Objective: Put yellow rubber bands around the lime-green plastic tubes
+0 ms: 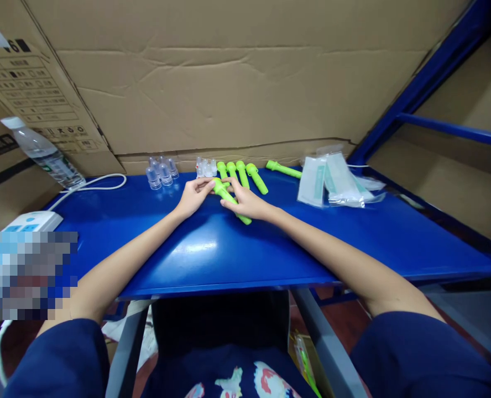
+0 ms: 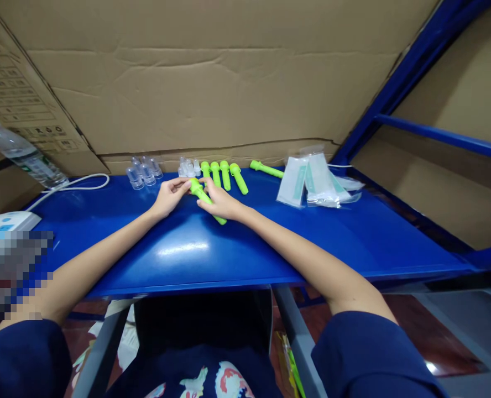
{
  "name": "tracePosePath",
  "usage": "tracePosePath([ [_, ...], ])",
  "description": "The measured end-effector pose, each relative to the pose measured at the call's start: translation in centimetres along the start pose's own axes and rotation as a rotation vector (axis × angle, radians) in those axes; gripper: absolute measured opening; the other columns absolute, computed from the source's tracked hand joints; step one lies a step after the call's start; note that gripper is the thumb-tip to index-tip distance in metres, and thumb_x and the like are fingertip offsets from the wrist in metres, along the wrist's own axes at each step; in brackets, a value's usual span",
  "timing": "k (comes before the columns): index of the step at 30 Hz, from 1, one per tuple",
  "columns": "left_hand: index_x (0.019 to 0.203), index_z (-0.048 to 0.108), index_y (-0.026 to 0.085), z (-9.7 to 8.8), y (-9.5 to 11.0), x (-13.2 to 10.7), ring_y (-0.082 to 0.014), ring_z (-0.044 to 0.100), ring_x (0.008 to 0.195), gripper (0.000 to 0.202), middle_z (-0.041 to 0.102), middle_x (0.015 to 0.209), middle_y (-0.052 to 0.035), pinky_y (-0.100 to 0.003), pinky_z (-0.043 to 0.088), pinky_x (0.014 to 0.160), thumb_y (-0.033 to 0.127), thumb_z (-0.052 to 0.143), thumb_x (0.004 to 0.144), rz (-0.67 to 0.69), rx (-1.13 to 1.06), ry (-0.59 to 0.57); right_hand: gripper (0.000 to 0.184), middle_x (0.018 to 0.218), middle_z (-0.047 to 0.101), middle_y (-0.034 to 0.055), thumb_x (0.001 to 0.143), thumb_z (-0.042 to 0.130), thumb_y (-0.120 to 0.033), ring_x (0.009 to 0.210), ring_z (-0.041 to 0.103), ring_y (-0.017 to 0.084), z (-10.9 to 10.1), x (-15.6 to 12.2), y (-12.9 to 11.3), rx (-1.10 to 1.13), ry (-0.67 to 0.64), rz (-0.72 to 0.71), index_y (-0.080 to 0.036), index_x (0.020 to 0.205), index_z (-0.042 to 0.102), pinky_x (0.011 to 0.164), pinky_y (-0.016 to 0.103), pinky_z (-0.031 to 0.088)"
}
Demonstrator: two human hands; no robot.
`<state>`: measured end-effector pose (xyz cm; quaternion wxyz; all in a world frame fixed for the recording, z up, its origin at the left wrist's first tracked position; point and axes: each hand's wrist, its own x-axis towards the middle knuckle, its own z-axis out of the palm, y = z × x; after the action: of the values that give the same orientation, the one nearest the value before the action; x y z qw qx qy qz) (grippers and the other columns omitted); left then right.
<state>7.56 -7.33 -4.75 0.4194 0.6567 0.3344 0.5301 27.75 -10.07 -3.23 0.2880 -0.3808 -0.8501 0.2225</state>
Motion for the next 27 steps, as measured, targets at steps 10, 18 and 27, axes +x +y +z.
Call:
tracePosePath([
  [10, 0.096, 0.072, 0.012, -0.5, -1.0, 0.2, -0.0175, 0.073, 0.080, 0.060, 0.077, 0.089, -0.0081, -0.036, 0.060, 0.088, 0.056, 0.091, 0.060, -0.204, -0.192, -0.032, 0.064, 0.081, 0.071, 0.0039, 0.101, 0.049, -0.052, 0.054, 0.054, 0.012, 0.3, 0.2, -0.1, 0.518, -0.067, 0.211, -0.017, 0.151, 0.028, 0.048, 0.023, 0.043],
  [18, 0.084, 0.073, 0.015, -0.7, -1.2, 0.4, -0.0128, 0.070, 0.081, 0.049, 0.075, 0.089, -0.0038, -0.031, 0.057, 0.087, 0.042, 0.098, 0.051, -0.287, -0.346, -0.053, 0.062, 0.067, 0.070, 0.0001, 0.104, 0.045, -0.050, 0.042, 0.046, 0.011, -0.1, 0.3, 0.4, 0.693, -0.202, 0.204, -0.019, 0.155, 0.027, 0.038, 0.020, 0.034],
  [27, 0.079, 0.067, 0.015, -0.6, -1.5, 0.4, -0.0198, 0.070, 0.096, 0.056, 0.076, 0.106, -0.0096, -0.037, 0.053, 0.095, 0.059, 0.091, 0.055, -0.156, -0.133, -0.034, 0.055, 0.064, 0.066, -0.0011, 0.102, 0.052, -0.045, 0.045, 0.052, 0.011, 0.6, 0.3, 0.3, 0.636, -0.080, 0.222, -0.015, 0.146, 0.038, 0.042, 0.020, 0.037],
])
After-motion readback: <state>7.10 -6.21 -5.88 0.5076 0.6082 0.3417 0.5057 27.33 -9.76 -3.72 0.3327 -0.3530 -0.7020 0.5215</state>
